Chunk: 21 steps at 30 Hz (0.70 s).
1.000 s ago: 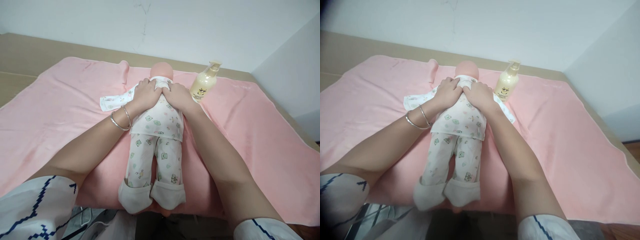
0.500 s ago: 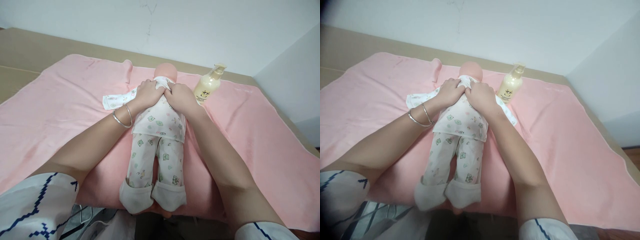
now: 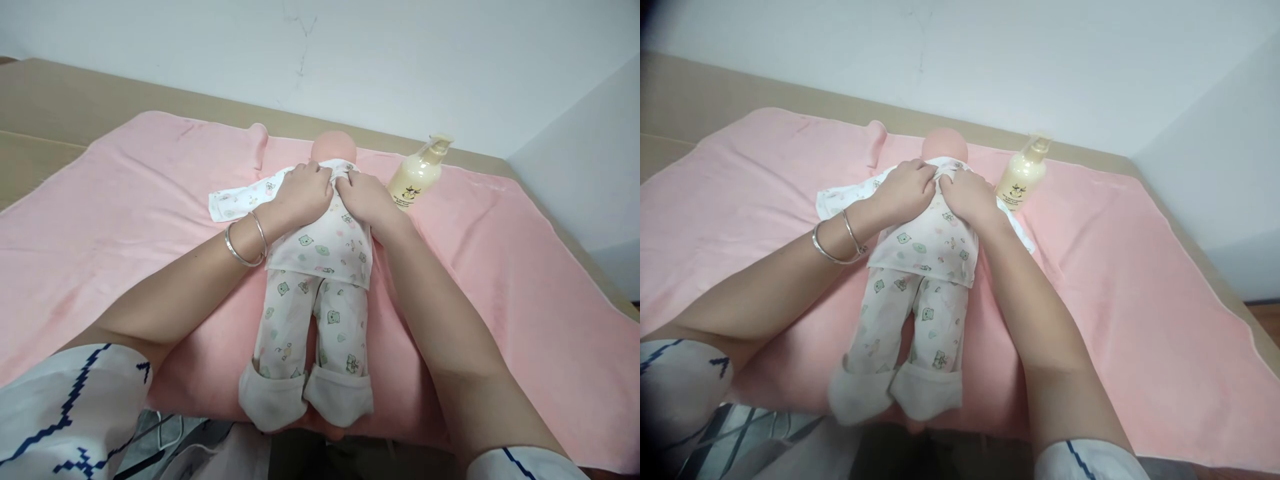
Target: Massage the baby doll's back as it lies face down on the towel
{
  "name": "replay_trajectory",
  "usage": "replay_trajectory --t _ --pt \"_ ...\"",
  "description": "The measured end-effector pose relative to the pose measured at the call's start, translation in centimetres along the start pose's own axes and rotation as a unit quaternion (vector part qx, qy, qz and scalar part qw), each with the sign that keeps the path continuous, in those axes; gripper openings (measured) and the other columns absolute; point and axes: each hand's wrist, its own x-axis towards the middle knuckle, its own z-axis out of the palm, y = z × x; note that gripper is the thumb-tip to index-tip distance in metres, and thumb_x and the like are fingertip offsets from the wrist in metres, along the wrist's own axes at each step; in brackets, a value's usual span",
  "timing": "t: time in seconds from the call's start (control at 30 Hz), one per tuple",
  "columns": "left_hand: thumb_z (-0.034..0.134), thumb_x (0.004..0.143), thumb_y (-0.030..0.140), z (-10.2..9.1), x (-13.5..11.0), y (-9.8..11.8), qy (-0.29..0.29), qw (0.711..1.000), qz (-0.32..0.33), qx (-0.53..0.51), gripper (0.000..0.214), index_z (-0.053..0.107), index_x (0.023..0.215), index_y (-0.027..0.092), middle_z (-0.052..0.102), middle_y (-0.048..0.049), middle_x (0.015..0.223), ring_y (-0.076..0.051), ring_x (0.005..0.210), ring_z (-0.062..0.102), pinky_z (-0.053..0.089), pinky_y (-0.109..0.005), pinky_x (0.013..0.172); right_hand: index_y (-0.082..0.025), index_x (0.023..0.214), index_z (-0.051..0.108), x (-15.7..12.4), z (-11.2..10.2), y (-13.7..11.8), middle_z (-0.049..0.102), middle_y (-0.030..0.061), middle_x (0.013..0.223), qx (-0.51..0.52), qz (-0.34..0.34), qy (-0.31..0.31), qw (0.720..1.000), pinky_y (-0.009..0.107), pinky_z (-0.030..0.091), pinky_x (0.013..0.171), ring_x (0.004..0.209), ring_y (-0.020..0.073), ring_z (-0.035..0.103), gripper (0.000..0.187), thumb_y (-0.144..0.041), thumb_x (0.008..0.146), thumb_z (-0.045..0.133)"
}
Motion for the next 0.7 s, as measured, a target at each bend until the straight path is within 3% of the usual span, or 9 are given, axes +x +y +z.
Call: replay_trajectory --t 0.27,0.4,0.53,0.7 --pt "0.034 0.098 0.032 0.7 0.8 -1.0 0.009 0.997 -0.046 -0.067 0.042 0.068 0.118 0.016 0.067 -0.0195 0.121 -0.037 0.122 0.059 0.045 -0.055 0.115 -0.010 0.129 0.062 -2.1 -0.4 -1.8 0.068 0.0199 0.122 -0.083 -0.066 0.010 0.994 0.042 0.049 0.096 0.108 0.0313 0.064 0.046 -0.026 0.103 0.028" --pt "0.035 0.098 0.040 1.0 1.4 -2.0 0.002 0.991 -0.083 -0.102 0.041 0.068 0.113 0.021 0.069 -0.0154 0.113 -0.035 0.116 0.061 0.049 -0.053 0.109 -0.010 0.120 0.064 -3.1 -0.4 -3.0 0.069 0.0191 0.111 -0.091 -0.080 0.010 0.993 0.039 0.049 0.090 0.105 0.0305 0.064 0.040 -0.019 0.100 0.031" --pt "0.033 0.098 0.038 0.9 1.1 -1.9 0.010 0.993 -0.080 -0.089 0.042 0.066 0.117 0.021 0.068 -0.0158 0.116 -0.035 0.121 0.060 0.047 -0.053 0.112 -0.013 0.116 0.066 -2.5 0.0 -2.9 0.070 0.0176 0.112 -0.049 -0.035 0.033 0.998 0.039 0.050 0.090 0.106 0.0300 0.065 0.039 -0.022 0.099 0.032" --pt "0.034 0.097 0.031 0.2 0.1 0.0 0.001 0.997 -0.059 -0.053 0.040 0.067 0.117 0.019 0.065 -0.0178 0.122 -0.036 0.122 0.059 0.047 -0.054 0.112 -0.008 0.132 0.061 -0.6 0.7 -1.3 0.068 0.0206 0.124 -0.005 -0.007 0.038 0.999 0.044 0.050 0.101 0.113 0.0306 0.064 0.050 -0.031 0.103 0.028"
